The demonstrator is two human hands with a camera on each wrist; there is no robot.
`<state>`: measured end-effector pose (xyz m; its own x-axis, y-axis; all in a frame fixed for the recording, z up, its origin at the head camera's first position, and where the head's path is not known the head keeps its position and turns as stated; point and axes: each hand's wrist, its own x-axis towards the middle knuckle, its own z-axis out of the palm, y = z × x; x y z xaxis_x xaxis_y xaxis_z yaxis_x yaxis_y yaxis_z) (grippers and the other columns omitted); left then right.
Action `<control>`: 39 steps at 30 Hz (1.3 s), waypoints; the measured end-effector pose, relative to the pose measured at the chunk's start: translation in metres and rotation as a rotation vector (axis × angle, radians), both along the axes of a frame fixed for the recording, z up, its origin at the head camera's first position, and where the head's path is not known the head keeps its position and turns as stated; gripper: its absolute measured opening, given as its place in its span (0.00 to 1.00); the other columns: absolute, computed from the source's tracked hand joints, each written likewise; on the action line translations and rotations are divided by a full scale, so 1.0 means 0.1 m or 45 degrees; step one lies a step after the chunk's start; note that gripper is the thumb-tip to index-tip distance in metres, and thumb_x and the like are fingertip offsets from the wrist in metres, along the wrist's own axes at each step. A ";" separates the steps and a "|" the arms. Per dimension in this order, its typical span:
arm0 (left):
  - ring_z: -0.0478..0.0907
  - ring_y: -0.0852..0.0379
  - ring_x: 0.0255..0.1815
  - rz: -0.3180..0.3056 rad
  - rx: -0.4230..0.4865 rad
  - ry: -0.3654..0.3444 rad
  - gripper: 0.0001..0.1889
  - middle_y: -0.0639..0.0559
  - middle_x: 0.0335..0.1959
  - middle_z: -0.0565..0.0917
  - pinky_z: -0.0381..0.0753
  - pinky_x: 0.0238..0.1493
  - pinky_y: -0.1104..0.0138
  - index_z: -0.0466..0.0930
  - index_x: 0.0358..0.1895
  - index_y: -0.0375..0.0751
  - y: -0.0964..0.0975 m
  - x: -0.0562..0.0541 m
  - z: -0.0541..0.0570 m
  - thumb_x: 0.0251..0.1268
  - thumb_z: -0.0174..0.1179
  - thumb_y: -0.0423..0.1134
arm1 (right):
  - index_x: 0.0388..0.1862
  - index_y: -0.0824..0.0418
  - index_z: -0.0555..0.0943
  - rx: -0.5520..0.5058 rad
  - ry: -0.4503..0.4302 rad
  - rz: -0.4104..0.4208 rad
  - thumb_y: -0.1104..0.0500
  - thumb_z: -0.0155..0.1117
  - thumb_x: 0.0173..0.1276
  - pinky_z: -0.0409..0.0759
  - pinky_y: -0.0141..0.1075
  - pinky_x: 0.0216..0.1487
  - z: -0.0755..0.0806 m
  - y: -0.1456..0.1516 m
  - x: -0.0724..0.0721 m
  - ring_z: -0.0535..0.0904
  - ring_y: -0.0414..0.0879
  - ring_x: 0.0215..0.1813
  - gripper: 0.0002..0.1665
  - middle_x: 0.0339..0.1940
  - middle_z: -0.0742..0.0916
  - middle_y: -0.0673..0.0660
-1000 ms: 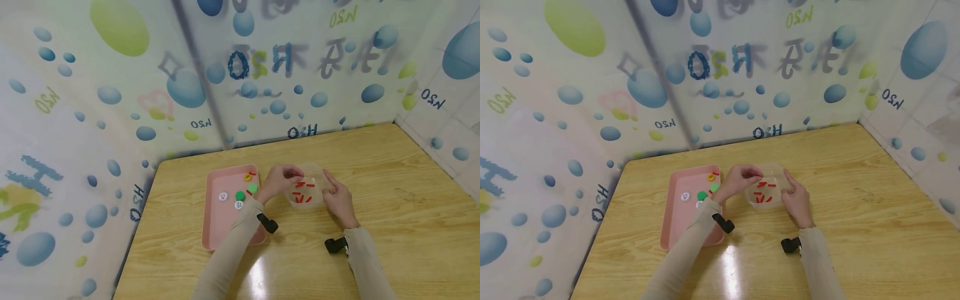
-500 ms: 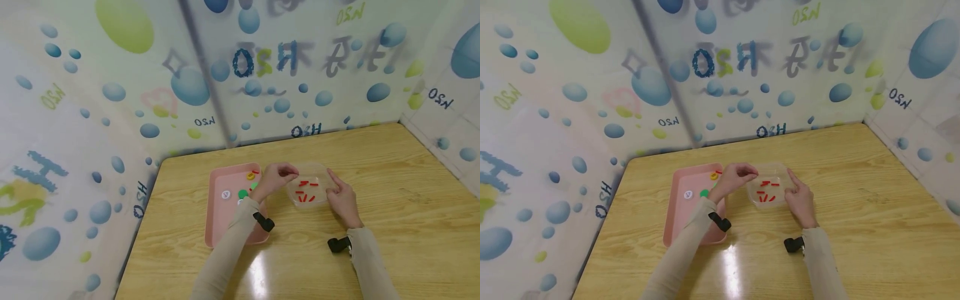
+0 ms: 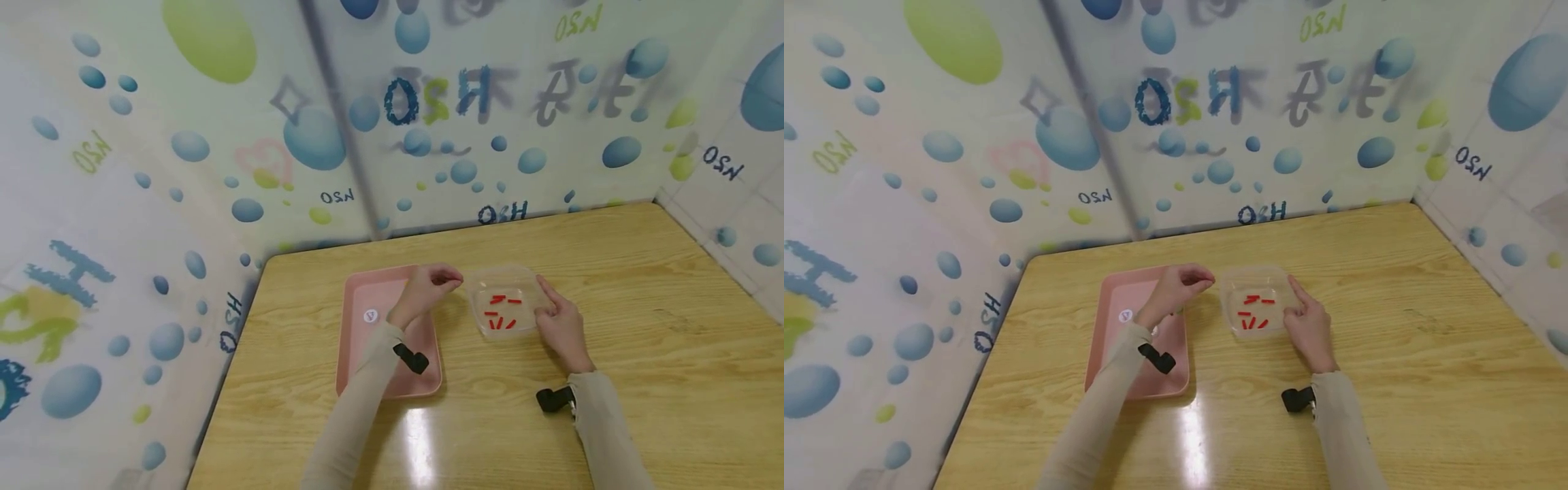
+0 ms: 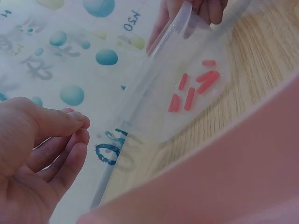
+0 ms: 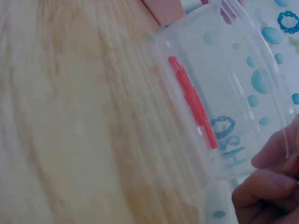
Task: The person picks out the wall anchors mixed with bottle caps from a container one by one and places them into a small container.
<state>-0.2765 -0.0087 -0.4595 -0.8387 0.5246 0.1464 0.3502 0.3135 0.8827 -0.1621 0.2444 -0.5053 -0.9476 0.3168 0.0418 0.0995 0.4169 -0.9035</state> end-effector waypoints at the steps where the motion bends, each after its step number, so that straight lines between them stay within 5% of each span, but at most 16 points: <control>1: 0.86 0.42 0.45 -0.005 0.003 0.002 0.09 0.44 0.42 0.89 0.84 0.42 0.71 0.87 0.47 0.34 -0.02 -0.01 0.00 0.69 0.65 0.35 | 0.79 0.50 0.66 0.003 0.000 -0.004 0.69 0.51 0.66 0.60 0.31 0.16 0.00 0.00 0.00 0.56 0.36 0.14 0.41 0.10 0.62 0.41; 14: 0.85 0.43 0.46 0.047 -0.025 -0.013 0.13 0.43 0.46 0.88 0.83 0.42 0.71 0.85 0.51 0.33 -0.36 -0.04 -0.02 0.72 0.63 0.39 | 0.79 0.51 0.65 0.000 0.000 0.012 0.69 0.49 0.66 0.59 0.30 0.15 0.02 0.01 0.01 0.55 0.36 0.13 0.41 0.09 0.62 0.41; 21: 0.86 0.51 0.42 0.106 -0.002 -0.022 0.08 0.46 0.44 0.89 0.84 0.43 0.69 0.88 0.47 0.41 -0.52 -0.05 -0.06 0.70 0.65 0.39 | 0.79 0.51 0.65 -0.002 -0.009 -0.001 0.69 0.49 0.65 0.58 0.30 0.16 0.02 0.00 0.00 0.55 0.36 0.14 0.41 0.10 0.62 0.41; 27: 0.85 0.54 0.45 0.158 -0.039 -0.055 0.11 0.51 0.46 0.89 0.85 0.47 0.67 0.87 0.51 0.40 -0.68 -0.07 -0.10 0.70 0.66 0.40 | 0.79 0.50 0.66 0.007 -0.013 -0.007 0.68 0.49 0.65 0.58 0.30 0.16 0.02 0.00 0.00 0.55 0.36 0.14 0.41 0.10 0.62 0.40; 39: 0.83 0.57 0.40 0.242 -0.099 -0.068 0.11 0.46 0.44 0.89 0.83 0.44 0.70 0.87 0.49 0.35 -0.90 -0.09 -0.23 0.68 0.66 0.36 | 0.79 0.50 0.64 0.006 -0.020 0.001 0.68 0.49 0.67 0.59 0.30 0.15 0.03 -0.02 0.00 0.55 0.36 0.13 0.41 0.10 0.62 0.41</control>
<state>-0.2850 -0.0992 -0.4830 -0.9292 0.3639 0.0644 0.2314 0.4371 0.8691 -0.1617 0.2426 -0.5024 -0.9484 0.3157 0.0284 0.1134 0.4216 -0.8996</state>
